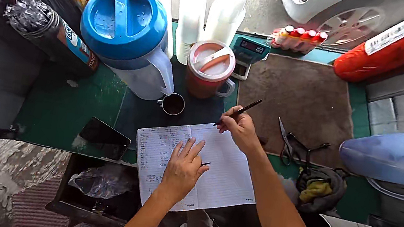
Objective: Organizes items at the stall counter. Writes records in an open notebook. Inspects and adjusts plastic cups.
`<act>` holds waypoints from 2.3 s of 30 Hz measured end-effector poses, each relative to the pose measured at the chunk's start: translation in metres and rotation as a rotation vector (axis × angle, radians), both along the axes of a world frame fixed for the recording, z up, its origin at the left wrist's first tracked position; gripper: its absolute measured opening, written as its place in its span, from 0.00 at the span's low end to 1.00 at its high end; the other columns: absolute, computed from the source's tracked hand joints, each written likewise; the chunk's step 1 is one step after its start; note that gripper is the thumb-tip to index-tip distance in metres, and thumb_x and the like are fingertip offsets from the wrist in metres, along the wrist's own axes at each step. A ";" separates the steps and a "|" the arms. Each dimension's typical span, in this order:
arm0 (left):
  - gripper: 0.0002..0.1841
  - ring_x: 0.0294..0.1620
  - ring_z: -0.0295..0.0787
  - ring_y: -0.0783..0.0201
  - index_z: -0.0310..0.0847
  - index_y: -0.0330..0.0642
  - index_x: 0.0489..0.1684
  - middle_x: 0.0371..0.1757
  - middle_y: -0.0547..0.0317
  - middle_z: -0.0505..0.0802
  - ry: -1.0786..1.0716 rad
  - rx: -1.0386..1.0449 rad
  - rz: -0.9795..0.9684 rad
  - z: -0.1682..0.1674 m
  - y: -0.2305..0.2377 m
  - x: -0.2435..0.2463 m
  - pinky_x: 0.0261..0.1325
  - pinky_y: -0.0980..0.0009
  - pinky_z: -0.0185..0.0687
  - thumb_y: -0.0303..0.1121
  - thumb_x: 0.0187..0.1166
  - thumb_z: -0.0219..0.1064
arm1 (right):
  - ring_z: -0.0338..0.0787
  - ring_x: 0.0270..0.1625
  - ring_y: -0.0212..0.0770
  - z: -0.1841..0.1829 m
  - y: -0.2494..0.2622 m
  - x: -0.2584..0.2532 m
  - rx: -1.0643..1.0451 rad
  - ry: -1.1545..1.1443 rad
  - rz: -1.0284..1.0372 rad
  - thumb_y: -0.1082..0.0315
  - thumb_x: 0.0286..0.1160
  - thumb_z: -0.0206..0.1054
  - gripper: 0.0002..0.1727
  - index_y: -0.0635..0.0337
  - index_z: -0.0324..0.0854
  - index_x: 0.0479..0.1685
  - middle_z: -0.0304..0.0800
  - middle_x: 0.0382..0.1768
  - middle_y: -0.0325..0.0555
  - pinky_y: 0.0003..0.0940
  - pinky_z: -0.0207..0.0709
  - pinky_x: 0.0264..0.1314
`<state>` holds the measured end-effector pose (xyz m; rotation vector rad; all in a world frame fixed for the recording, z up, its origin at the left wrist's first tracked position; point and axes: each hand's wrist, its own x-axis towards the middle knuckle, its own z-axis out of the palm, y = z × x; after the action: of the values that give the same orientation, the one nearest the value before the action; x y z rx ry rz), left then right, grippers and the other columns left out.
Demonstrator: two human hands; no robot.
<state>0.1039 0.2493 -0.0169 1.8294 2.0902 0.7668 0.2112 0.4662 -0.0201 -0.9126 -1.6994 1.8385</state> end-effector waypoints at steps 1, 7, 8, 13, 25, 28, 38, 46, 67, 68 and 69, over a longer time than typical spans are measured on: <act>0.26 0.87 0.69 0.45 0.86 0.38 0.30 0.83 0.51 0.80 0.035 -0.003 0.009 -0.009 0.004 -0.001 0.87 0.36 0.57 0.51 0.91 0.55 | 0.90 0.28 0.39 -0.009 0.001 -0.004 0.047 -0.036 -0.001 0.72 0.76 0.68 0.08 0.58 0.72 0.46 0.88 0.31 0.43 0.36 0.89 0.33; 0.27 0.89 0.67 0.48 0.83 0.41 0.28 0.84 0.51 0.79 0.063 0.007 0.015 -0.049 0.010 -0.011 0.90 0.40 0.52 0.52 0.92 0.51 | 0.92 0.24 0.37 -0.037 0.000 -0.014 0.162 -0.088 -0.042 0.71 0.71 0.76 0.11 0.58 0.77 0.42 0.91 0.25 0.41 0.33 0.90 0.30; 0.27 0.89 0.67 0.49 0.83 0.41 0.27 0.84 0.52 0.79 0.056 0.018 0.016 -0.051 0.009 -0.013 0.91 0.42 0.52 0.52 0.92 0.51 | 0.93 0.25 0.37 -0.038 0.000 -0.015 0.163 -0.084 -0.042 0.71 0.72 0.75 0.09 0.58 0.78 0.43 0.92 0.26 0.41 0.33 0.92 0.32; 0.27 0.88 0.69 0.52 0.85 0.42 0.25 0.81 0.55 0.83 -0.037 0.059 0.064 -0.053 0.010 -0.003 0.91 0.46 0.55 0.49 0.92 0.51 | 0.92 0.25 0.34 -0.047 -0.001 -0.001 0.305 -0.160 -0.054 0.61 0.72 0.72 0.09 0.56 0.81 0.40 0.91 0.26 0.37 0.33 0.90 0.30; 0.25 0.88 0.70 0.56 0.87 0.42 0.25 0.79 0.58 0.85 -0.026 0.086 0.073 -0.048 0.010 -0.008 0.91 0.48 0.56 0.46 0.91 0.53 | 0.87 0.23 0.32 -0.038 -0.009 -0.008 0.489 -0.192 -0.121 0.54 0.67 0.71 0.16 0.60 0.84 0.38 0.88 0.24 0.40 0.35 0.83 0.27; 0.25 0.88 0.69 0.54 0.86 0.42 0.22 0.79 0.57 0.84 -0.045 0.058 0.073 -0.047 0.009 -0.002 0.92 0.46 0.54 0.45 0.91 0.53 | 0.88 0.25 0.31 -0.038 -0.009 -0.002 0.401 -0.176 -0.088 0.57 0.70 0.72 0.14 0.60 0.84 0.40 0.89 0.25 0.38 0.32 0.86 0.30; 0.27 0.88 0.69 0.50 0.82 0.43 0.21 0.81 0.52 0.83 -0.041 0.057 0.045 -0.049 0.011 -0.005 0.92 0.45 0.51 0.47 0.93 0.48 | 0.88 0.21 0.31 -0.040 -0.008 -0.004 0.317 -0.164 -0.119 0.65 0.71 0.76 0.08 0.55 0.80 0.37 0.89 0.22 0.36 0.30 0.86 0.24; 0.28 0.88 0.69 0.51 0.81 0.43 0.21 0.81 0.54 0.83 -0.045 0.046 0.058 -0.051 0.009 -0.007 0.92 0.45 0.52 0.47 0.93 0.48 | 0.88 0.20 0.31 -0.039 -0.010 -0.006 0.399 -0.209 -0.091 0.64 0.73 0.76 0.08 0.53 0.80 0.38 0.89 0.23 0.37 0.29 0.84 0.22; 0.28 0.89 0.67 0.52 0.81 0.42 0.20 0.81 0.54 0.83 -0.061 0.047 0.057 -0.053 0.007 -0.008 0.92 0.45 0.51 0.47 0.93 0.49 | 0.78 0.17 0.27 -0.036 -0.014 -0.008 0.549 -0.258 -0.100 0.68 0.69 0.75 0.07 0.53 0.81 0.34 0.82 0.20 0.35 0.24 0.71 0.17; 0.28 0.89 0.67 0.52 0.81 0.42 0.20 0.81 0.54 0.83 -0.061 0.047 0.058 -0.053 0.007 -0.008 0.92 0.45 0.51 0.47 0.93 0.49 | 0.78 0.17 0.27 -0.036 -0.014 -0.008 0.536 -0.258 -0.095 0.67 0.69 0.75 0.06 0.53 0.81 0.34 0.83 0.20 0.34 0.24 0.72 0.18; 0.28 0.89 0.68 0.51 0.81 0.42 0.20 0.81 0.53 0.83 -0.060 0.048 0.058 -0.053 0.007 -0.007 0.92 0.45 0.51 0.47 0.93 0.49 | 0.80 0.17 0.27 -0.036 -0.012 -0.007 0.501 -0.250 -0.088 0.67 0.70 0.76 0.07 0.52 0.81 0.35 0.84 0.20 0.34 0.24 0.74 0.18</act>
<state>0.0964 0.2567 -0.0697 1.7540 2.1133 0.8826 0.2043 0.4537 -0.0563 -1.0032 -2.0983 1.1884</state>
